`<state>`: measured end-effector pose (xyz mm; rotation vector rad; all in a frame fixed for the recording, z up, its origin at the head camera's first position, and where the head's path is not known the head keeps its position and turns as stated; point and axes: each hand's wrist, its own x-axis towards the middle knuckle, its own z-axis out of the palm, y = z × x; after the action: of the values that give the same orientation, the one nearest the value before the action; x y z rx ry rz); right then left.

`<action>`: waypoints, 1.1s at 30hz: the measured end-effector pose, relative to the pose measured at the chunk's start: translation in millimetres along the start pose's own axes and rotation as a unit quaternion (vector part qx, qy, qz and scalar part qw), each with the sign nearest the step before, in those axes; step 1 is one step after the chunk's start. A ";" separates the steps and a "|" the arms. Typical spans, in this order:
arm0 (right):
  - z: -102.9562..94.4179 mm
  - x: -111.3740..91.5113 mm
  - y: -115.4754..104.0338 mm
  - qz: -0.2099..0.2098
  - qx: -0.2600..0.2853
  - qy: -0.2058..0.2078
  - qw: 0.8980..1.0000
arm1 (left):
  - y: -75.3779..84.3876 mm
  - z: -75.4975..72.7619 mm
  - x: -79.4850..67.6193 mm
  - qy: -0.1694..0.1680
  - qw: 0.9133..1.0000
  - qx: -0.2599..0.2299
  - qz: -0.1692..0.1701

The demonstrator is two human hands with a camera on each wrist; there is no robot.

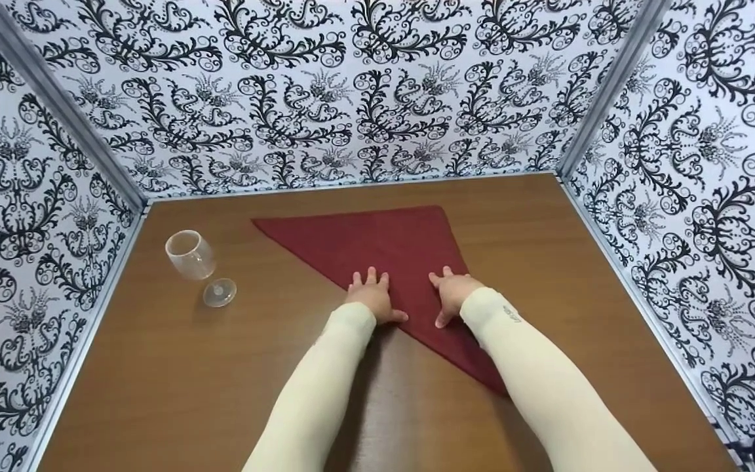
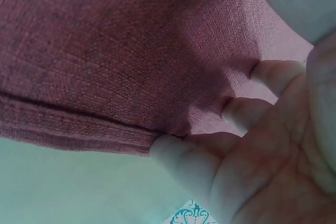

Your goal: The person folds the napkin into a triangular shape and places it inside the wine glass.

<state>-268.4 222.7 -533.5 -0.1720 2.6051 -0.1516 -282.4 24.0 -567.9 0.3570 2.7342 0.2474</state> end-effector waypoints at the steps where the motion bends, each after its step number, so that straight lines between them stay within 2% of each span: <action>1: 0.4 -0.3 -0.4 -0.001 0.000 0.001 1.000 | -0.9 0.3 1.4 -0.001 1.000 -0.001 0.001; 7: 1.0 -1.3 -2.9 -0.010 -0.006 0.005 1.000 | -2.9 -3.6 3.0 -0.007 1.000 0.003 0.001; 12: -6.9 -1.2 -1.6 -0.019 -0.014 0.003 1.000 | 14.9 -9.0 -10.5 0.007 1.000 0.028 0.003; 17: -7.9 2.1 2.3 -0.020 -0.014 -0.001 1.000 | 29.3 -2.2 -20.8 0.003 0.999 0.034 0.006; 20: -7.1 1.4 3.1 -0.023 -0.007 -0.005 1.000 | 30.5 0.6 -21.8 0.003 0.998 0.059 -0.004; 33: -3.7 0.0 2.9 -0.016 0.009 0.003 1.000 | 21.7 -3.7 -14.7 -0.015 0.999 0.050 0.011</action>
<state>-270.5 225.8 -530.7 -0.2079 2.6075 -0.1859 -266.0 40.1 -554.9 0.4161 2.7197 0.1094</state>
